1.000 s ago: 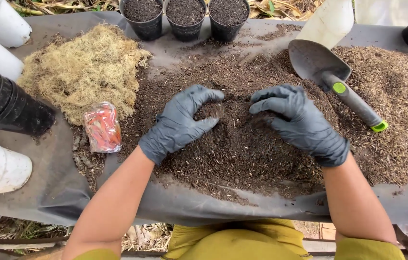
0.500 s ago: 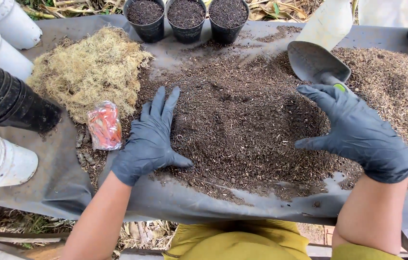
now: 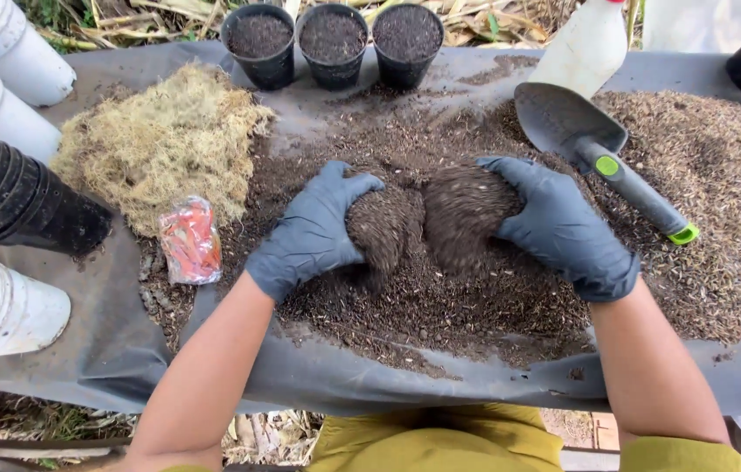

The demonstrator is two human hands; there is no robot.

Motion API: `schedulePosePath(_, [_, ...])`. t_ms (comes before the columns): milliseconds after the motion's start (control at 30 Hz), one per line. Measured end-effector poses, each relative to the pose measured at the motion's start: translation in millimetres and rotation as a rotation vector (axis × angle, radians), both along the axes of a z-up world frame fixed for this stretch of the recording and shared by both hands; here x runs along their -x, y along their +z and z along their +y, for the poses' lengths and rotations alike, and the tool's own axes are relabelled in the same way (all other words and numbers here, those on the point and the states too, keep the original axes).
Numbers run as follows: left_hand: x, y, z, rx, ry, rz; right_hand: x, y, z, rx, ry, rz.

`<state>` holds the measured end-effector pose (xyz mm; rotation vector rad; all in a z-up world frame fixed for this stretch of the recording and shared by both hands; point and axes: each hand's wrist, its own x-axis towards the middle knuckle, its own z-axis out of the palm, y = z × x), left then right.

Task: Mixing and spreading soil on a workbench using hands and a hand trowel

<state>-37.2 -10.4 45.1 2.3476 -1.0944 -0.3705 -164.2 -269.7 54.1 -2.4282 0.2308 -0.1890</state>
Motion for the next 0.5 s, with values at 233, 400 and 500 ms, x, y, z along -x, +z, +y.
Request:
schedulePosePath(233, [-18,-20,-23,0.606,-0.110,0.123,5,26,9,-0.190,0.083,-0.239])
schedulePosePath(400, [-27,-34,-16,0.244,0.155,-0.447,15,7,-36,0.219,0.152,-0.411])
schedulePosePath(500, [-38,-32,-9,0.205,0.237,-0.267,22,-14,-69,0.508,-0.158,-0.274])
